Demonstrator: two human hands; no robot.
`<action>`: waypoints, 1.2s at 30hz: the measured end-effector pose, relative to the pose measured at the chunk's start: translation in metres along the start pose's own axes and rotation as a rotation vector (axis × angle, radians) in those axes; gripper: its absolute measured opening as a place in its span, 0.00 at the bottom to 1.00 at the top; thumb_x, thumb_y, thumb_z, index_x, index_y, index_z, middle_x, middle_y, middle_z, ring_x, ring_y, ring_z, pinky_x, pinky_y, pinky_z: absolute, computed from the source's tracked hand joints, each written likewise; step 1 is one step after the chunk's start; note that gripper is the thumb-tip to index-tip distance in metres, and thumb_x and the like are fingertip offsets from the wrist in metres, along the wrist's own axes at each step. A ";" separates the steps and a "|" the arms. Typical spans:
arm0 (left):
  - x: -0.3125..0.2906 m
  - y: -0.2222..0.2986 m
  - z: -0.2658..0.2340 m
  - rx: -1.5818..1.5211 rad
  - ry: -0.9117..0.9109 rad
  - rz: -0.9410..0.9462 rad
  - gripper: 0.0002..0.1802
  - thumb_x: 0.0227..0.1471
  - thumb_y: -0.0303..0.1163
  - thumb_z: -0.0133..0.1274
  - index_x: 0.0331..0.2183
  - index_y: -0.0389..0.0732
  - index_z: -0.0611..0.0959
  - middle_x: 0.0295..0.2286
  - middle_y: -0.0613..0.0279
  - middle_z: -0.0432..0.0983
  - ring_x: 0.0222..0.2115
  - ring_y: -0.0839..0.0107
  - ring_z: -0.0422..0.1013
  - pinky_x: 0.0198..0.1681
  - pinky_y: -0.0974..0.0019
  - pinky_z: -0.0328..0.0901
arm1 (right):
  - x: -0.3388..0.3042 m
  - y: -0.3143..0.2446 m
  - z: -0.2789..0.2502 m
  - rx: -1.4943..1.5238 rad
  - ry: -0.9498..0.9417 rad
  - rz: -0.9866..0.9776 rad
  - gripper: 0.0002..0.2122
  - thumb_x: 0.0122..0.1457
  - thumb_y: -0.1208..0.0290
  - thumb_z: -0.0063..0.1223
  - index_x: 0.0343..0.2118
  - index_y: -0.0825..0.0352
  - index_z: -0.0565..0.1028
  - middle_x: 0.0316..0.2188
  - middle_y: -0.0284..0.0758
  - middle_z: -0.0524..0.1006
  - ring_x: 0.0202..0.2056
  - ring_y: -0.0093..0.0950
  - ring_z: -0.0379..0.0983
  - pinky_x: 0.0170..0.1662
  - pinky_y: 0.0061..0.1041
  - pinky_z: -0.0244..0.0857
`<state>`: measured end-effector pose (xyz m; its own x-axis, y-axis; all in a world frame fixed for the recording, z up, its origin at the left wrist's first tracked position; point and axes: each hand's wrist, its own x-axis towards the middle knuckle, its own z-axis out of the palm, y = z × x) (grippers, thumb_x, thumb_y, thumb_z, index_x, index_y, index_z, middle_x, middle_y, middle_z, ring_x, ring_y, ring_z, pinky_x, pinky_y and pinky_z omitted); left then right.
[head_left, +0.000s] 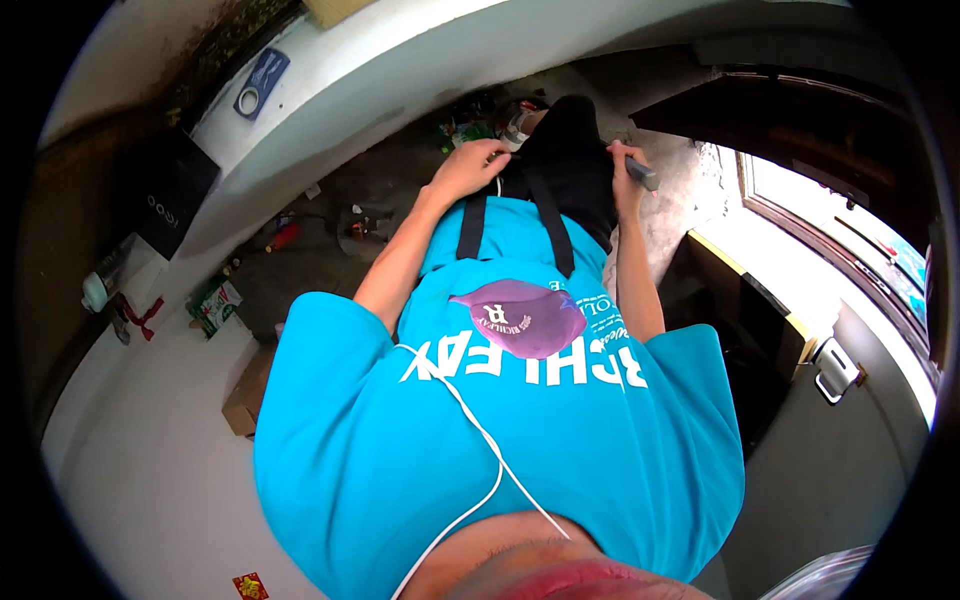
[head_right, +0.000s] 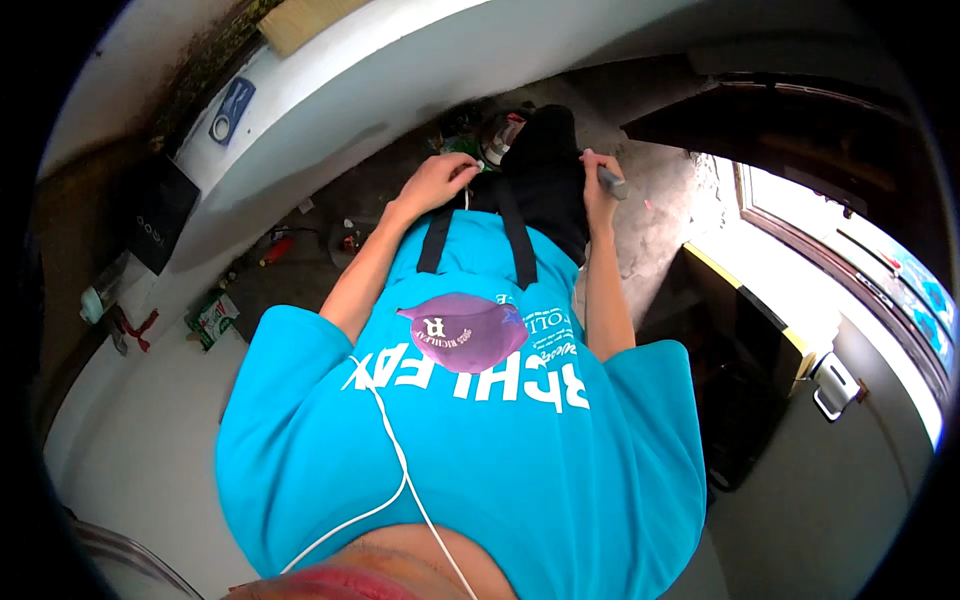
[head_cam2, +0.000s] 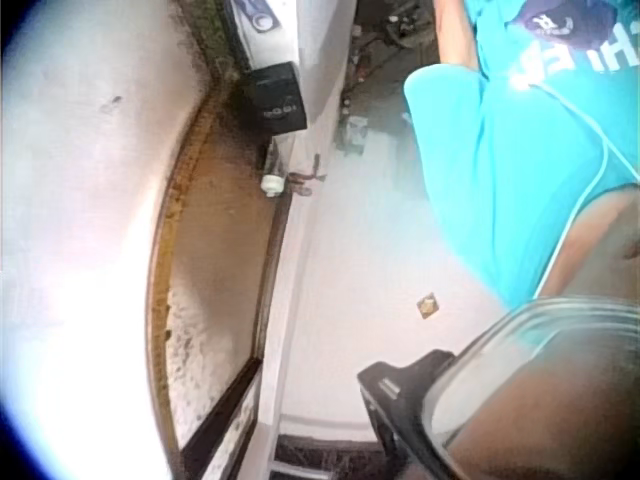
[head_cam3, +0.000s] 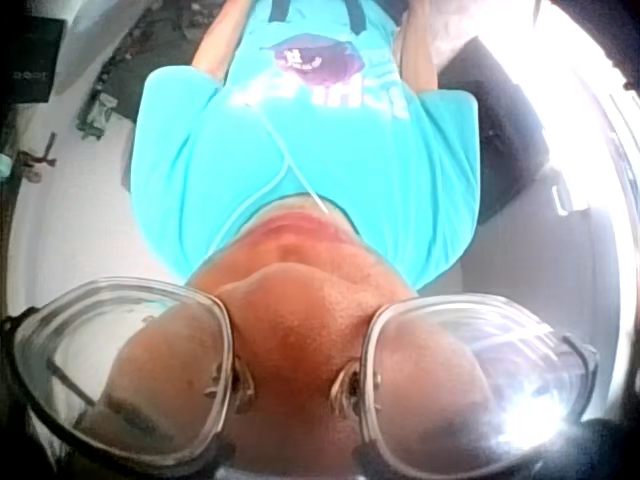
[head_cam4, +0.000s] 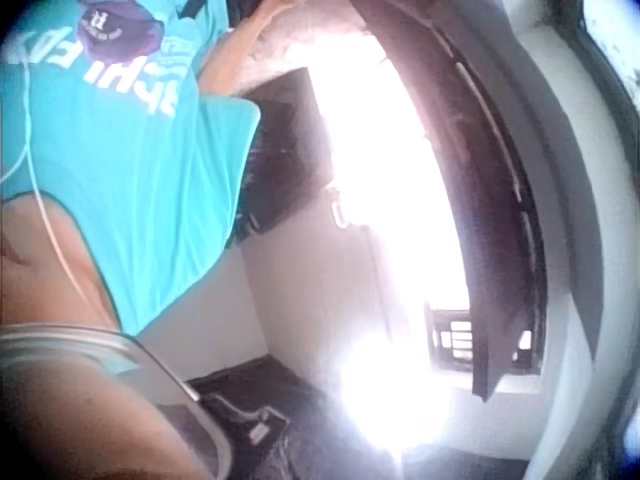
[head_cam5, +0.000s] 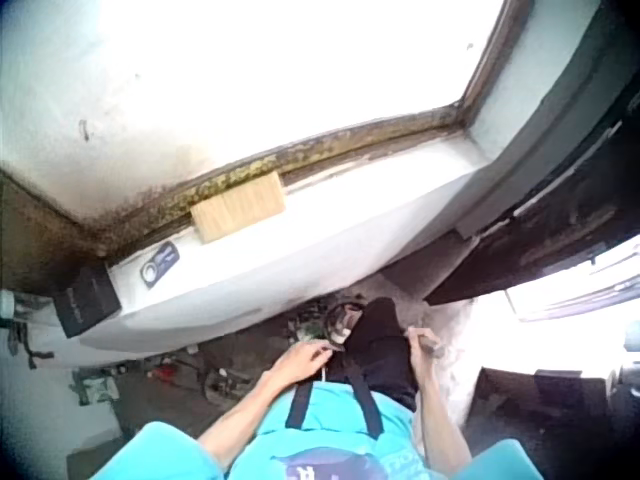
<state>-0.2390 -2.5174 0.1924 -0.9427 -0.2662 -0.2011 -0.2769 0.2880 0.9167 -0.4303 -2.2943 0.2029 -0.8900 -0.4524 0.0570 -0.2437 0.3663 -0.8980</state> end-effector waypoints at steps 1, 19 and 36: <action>-0.004 -0.003 -0.001 -0.026 0.021 -0.055 0.12 0.49 0.35 0.48 0.32 0.37 0.78 0.30 0.51 0.74 0.30 0.55 0.71 0.33 0.60 0.64 | 0.001 0.002 -0.006 -0.007 -0.009 -0.009 0.09 0.56 0.69 0.51 0.25 0.70 0.72 0.25 0.35 0.75 0.30 0.22 0.70 0.38 0.20 0.62; -0.053 -0.042 0.026 -0.065 0.138 -0.269 0.13 0.48 0.36 0.48 0.31 0.37 0.78 0.23 0.48 0.74 0.26 0.52 0.71 0.30 0.59 0.64 | -0.033 -0.019 -0.067 -0.170 -0.034 0.181 0.10 0.56 0.68 0.51 0.24 0.69 0.72 0.26 0.36 0.77 0.31 0.23 0.72 0.41 0.21 0.63; -0.100 -0.013 0.107 -0.064 0.190 -0.323 0.12 0.49 0.35 0.48 0.31 0.36 0.78 0.23 0.52 0.76 0.26 0.61 0.73 0.30 0.65 0.65 | -0.124 0.017 -0.080 -0.147 -0.137 0.246 0.12 0.53 0.64 0.55 0.30 0.70 0.75 0.21 0.40 0.76 0.18 0.24 0.74 0.22 0.19 0.66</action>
<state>-0.1612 -2.3960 0.1637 -0.7558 -0.5014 -0.4211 -0.5360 0.1045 0.8377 -0.3552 -2.1672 0.2157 -0.8712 -0.4375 -0.2230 -0.0893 0.5877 -0.8041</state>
